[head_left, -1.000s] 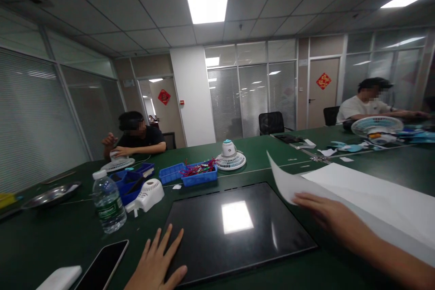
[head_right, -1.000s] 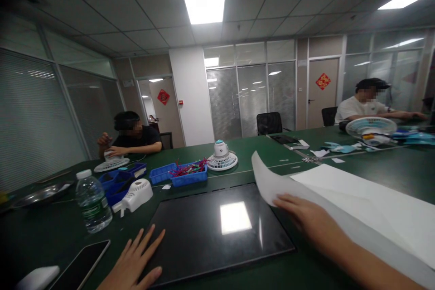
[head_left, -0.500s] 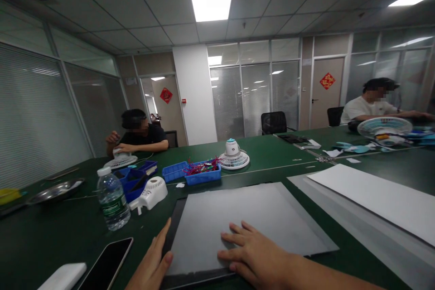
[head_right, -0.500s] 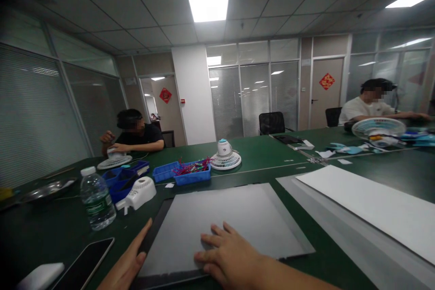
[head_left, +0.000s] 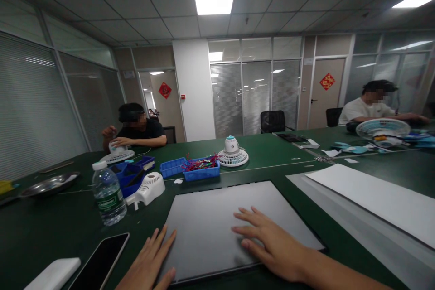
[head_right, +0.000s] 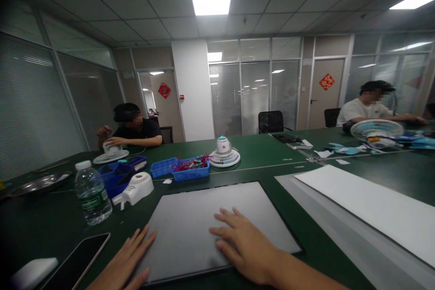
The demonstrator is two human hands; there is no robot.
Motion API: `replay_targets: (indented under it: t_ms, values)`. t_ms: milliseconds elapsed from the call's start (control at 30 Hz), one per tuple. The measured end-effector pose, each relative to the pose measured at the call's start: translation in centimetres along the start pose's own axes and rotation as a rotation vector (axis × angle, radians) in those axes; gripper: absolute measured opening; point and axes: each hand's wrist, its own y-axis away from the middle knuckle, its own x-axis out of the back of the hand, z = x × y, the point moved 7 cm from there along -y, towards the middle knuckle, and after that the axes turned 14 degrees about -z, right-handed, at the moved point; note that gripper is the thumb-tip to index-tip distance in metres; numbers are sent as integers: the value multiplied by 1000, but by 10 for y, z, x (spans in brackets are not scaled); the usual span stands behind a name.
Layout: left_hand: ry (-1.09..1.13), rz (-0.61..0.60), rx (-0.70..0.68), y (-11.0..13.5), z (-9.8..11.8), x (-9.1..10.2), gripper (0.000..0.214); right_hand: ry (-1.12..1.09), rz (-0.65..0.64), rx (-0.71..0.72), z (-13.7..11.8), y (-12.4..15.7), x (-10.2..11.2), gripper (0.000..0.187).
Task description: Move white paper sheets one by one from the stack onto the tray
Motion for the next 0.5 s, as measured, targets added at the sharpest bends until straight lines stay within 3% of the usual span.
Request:
replay_targets:
  t_ms: [100,200,267,367,500]
  values:
    - [1,-32,6,-1,-1,-2,61,264,82,-421,78,34,15,55]
    - [21,-37,18,-3,1,-4,65,319,146,-784,158,85,24,68]
    - [40,-23,16,-5,1,-7,74,311,163,-949,196,117,25,72]
    - [64,33,-4,-10,-2,-14,81,303,148,-1027,226,147,20,70]
    - [64,78,-28,-18,-11,-26,81,332,145,-968,228,152,18,61]
